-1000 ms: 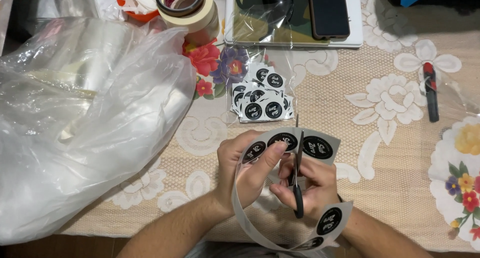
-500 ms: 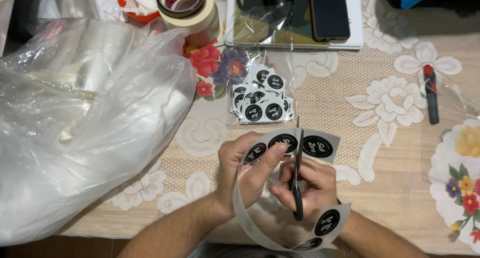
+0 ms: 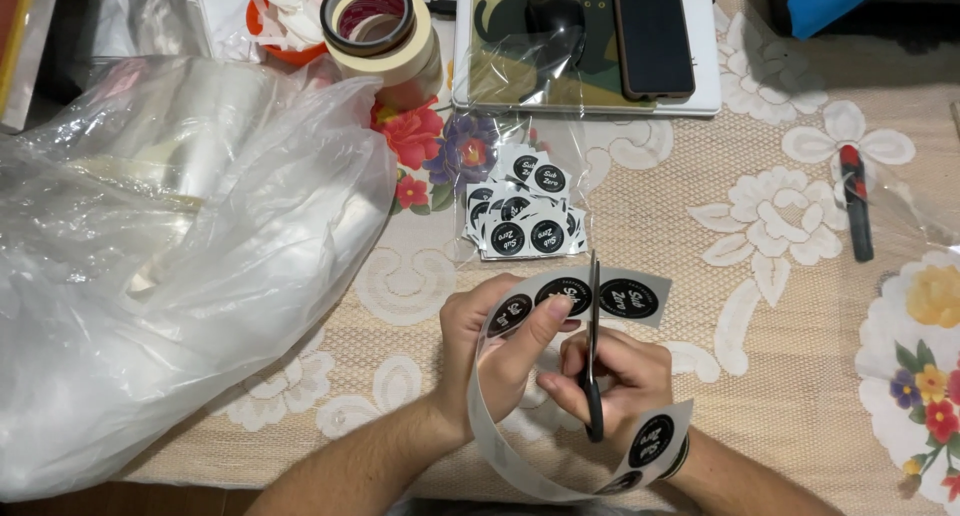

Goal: Cutting individual circular stickers from a roll and placing them into a small plastic bag

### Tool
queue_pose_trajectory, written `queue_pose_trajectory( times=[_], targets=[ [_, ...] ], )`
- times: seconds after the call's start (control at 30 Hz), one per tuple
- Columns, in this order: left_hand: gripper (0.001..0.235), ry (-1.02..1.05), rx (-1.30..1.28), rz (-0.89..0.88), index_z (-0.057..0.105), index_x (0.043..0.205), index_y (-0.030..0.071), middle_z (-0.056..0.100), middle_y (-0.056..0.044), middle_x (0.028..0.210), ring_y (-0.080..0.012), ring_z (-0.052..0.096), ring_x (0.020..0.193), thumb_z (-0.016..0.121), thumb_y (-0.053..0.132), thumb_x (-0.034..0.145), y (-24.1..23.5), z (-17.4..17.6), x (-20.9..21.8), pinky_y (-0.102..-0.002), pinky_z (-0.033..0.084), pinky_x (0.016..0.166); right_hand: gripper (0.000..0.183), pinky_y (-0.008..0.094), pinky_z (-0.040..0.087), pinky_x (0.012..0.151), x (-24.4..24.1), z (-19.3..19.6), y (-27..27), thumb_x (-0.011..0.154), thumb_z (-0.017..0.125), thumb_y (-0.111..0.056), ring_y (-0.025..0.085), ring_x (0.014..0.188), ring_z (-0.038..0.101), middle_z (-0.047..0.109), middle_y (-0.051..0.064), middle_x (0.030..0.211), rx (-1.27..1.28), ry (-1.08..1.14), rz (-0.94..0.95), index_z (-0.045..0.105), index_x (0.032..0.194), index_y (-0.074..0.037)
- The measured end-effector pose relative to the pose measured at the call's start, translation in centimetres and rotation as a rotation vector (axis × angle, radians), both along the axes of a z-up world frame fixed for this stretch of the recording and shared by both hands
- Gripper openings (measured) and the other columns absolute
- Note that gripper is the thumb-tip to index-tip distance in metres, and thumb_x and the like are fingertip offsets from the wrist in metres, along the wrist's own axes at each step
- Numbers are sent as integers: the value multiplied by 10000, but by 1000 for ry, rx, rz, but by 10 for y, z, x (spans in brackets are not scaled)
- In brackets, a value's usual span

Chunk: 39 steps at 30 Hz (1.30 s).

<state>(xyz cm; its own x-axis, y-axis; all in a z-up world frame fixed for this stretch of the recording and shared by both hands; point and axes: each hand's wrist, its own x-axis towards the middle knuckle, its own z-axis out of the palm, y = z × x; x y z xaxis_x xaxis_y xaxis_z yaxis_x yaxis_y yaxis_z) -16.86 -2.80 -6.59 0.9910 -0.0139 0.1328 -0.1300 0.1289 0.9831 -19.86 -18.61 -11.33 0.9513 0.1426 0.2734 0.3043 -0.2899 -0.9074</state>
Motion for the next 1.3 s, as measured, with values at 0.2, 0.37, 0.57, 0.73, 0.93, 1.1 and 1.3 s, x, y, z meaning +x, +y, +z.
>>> queue_pose_trajectory(
  times=[0.2, 0.37, 0.57, 0.73, 0.93, 1.1, 1.3],
  targets=[
    [283, 77, -32, -85, 540, 692, 129, 505, 69, 627, -75, 466, 611, 680, 224, 919, 0, 8, 4, -268, 408, 584, 292, 215, 344, 482, 0, -3, 0, 754, 822, -211, 72, 505, 426, 510, -37, 578, -22, -40, -60, 569, 647, -112],
    [406, -4, -188, -131, 643, 1127, 21, 724, -88, 952, -184, 687, 801, 788, 246, 822, 0, -25, 10, -300, 590, 704, 237, 197, 348, 437, 3, -3, -4, 773, 806, -228, 57, 481, 440, 554, -38, 597, -1, -86, -72, 615, 701, -107],
    [170, -241, 19, 81, 664, 943, 47, 658, -38, 776, -132, 591, 664, 677, 214, 917, 2, -33, 13, -280, 522, 599, 251, 207, 374, 452, 6, -1, -12, 786, 809, -189, 66, 491, 477, 585, -21, 574, 11, -19, -112, 602, 679, -96],
    [146, -263, 85, 129, 701, 963, 39, 741, -79, 857, -172, 713, 742, 679, 177, 920, 2, -27, 12, -287, 612, 675, 302, 211, 360, 489, 7, -2, -15, 773, 826, -165, 60, 498, 415, 504, -46, 554, -65, -96, -137, 560, 640, -114],
    [199, -202, 2, 109, 647, 860, 75, 600, 20, 611, -113, 564, 505, 658, 262, 926, 2, -14, 6, -273, 468, 459, 267, 232, 470, 579, 11, -8, -15, 769, 799, -234, 116, 625, 559, 620, 28, 770, 69, -126, -29, 572, 766, -93],
    [276, -118, 52, 95, 554, 746, 82, 517, 34, 614, -93, 488, 564, 686, 262, 908, 2, -12, -3, -265, 431, 544, 308, 254, 479, 567, 13, 2, -5, 814, 767, -279, 149, 615, 566, 552, 37, 703, -18, -191, 196, 562, 759, -56],
    [199, -132, -18, 29, 598, 785, 77, 575, 32, 622, -71, 508, 545, 696, 199, 908, -3, -20, -7, -257, 424, 480, 251, 214, 477, 559, 7, -2, -5, 764, 803, -283, 83, 584, 600, 622, -24, 664, -27, -142, 79, 636, 792, -97]
  ],
)
